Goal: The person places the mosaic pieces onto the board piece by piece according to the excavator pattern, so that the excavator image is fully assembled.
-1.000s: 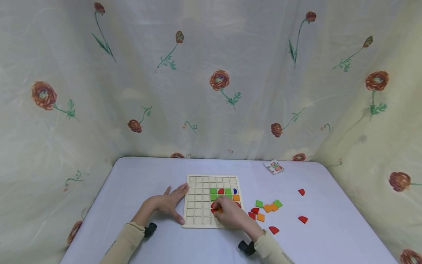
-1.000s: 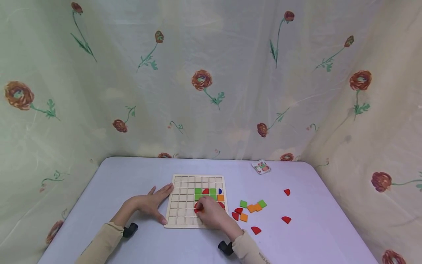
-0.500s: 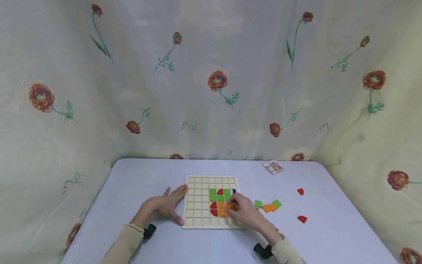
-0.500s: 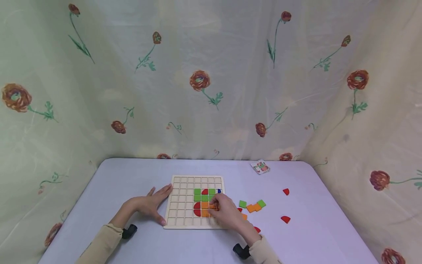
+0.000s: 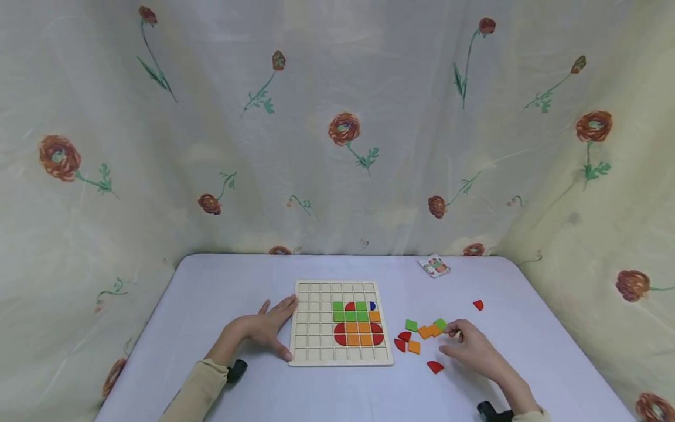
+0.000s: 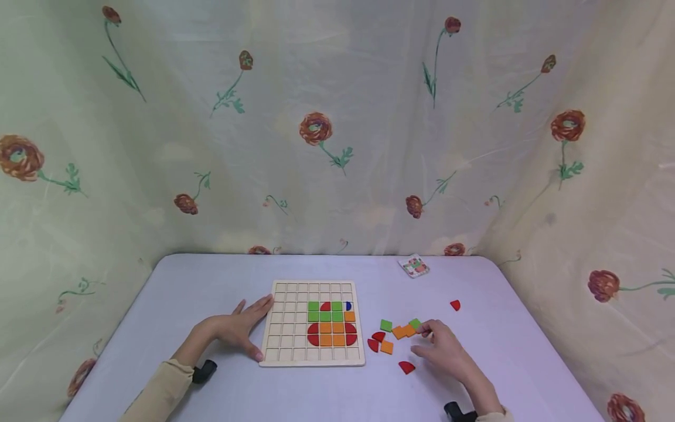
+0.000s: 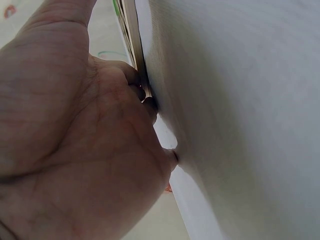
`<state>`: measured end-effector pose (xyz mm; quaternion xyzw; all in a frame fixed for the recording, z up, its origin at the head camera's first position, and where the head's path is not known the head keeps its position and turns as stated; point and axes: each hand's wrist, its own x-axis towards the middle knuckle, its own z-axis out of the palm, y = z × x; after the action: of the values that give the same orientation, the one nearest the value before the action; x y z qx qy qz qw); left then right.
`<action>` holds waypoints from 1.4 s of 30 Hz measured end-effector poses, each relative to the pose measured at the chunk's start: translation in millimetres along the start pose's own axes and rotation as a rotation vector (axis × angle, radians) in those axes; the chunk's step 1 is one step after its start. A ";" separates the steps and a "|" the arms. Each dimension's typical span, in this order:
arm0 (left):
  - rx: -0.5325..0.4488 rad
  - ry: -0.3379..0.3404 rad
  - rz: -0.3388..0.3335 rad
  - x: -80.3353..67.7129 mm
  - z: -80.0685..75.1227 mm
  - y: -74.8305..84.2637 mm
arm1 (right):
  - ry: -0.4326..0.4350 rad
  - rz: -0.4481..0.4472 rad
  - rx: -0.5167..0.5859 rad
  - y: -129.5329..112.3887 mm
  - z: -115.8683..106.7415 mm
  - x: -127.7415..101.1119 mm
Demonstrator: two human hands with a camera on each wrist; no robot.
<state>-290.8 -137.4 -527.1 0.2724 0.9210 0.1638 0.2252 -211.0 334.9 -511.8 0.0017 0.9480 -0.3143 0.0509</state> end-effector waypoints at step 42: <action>0.009 -0.003 0.009 -2.1 -2.3 0.0 | 0.004 -0.100 0.028 -56.2 28.4 53.1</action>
<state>-290.4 -139.0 -524.5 0.2778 0.9202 0.1602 0.2245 -263.1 271.3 -506.2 -0.0444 0.9425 -0.3295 0.0335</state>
